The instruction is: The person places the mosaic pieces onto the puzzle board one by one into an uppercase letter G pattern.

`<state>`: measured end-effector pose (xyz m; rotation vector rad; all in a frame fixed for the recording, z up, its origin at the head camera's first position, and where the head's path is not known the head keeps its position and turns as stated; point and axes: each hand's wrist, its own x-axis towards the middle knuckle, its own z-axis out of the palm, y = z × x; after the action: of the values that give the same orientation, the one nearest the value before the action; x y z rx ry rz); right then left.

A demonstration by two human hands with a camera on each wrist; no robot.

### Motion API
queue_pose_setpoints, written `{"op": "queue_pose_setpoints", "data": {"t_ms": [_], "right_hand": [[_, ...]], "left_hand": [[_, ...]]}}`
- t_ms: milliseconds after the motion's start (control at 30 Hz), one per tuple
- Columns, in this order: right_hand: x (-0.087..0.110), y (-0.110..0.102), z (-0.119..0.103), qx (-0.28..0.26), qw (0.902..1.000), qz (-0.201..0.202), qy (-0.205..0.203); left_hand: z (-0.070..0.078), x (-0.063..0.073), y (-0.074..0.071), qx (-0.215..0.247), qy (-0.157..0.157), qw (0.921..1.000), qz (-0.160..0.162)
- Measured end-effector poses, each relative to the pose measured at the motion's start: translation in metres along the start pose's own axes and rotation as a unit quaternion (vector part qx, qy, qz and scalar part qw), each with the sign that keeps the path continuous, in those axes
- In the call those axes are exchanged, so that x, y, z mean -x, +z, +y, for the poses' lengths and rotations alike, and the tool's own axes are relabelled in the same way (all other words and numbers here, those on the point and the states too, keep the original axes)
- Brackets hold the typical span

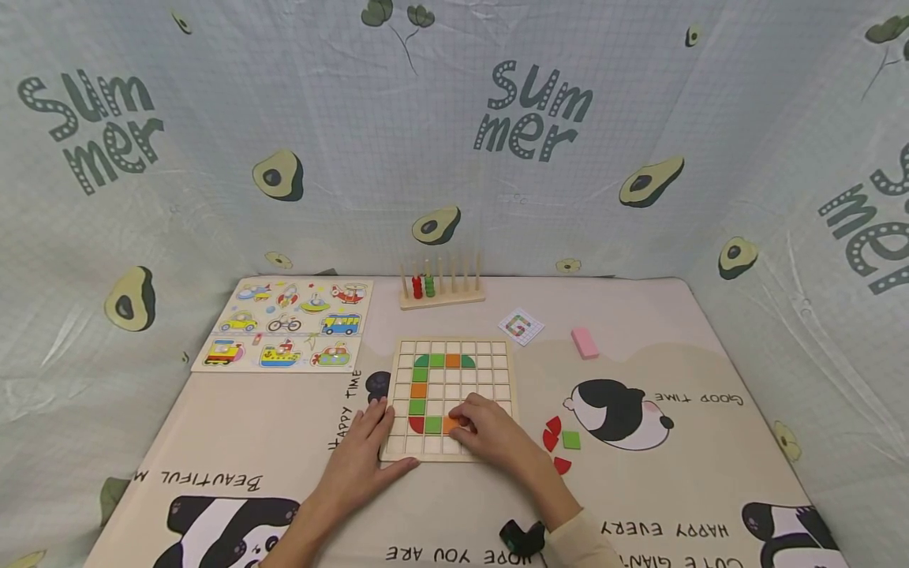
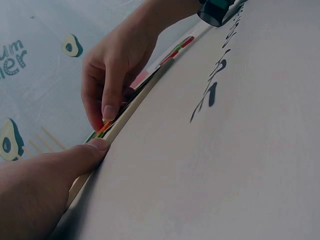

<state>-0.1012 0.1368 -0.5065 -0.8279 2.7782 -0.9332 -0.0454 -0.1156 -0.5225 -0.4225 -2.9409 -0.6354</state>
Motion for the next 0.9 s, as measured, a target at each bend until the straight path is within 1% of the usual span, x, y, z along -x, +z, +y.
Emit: {"op": "queue_pose_setpoints", "data": {"t_ms": [200,433,667,767,900], "right_hand": [[0.002,-0.002,-0.002,-0.002,0.9999,-0.003,0.014],[0.007,-0.009,-0.002,-0.008,0.9992,0.015,0.038],[0.013,-0.019,0.003,-0.013,0.9981,0.024,0.055],[0.017,-0.025,0.006,-0.015,0.9975,0.029,0.064],[0.022,-0.031,0.013,-0.006,0.997,0.047,0.06]], "left_hand": [[0.0,0.0,0.001,-0.002,0.0,1.0,-0.003],[0.0,0.001,0.0,-0.003,0.001,1.0,-0.002],[-0.001,0.001,0.001,0.0,0.001,1.0,-0.002],[-0.001,0.001,0.001,0.0,0.004,1.0,0.003],[-0.001,0.001,0.001,-0.003,0.01,0.9999,0.01]]}}
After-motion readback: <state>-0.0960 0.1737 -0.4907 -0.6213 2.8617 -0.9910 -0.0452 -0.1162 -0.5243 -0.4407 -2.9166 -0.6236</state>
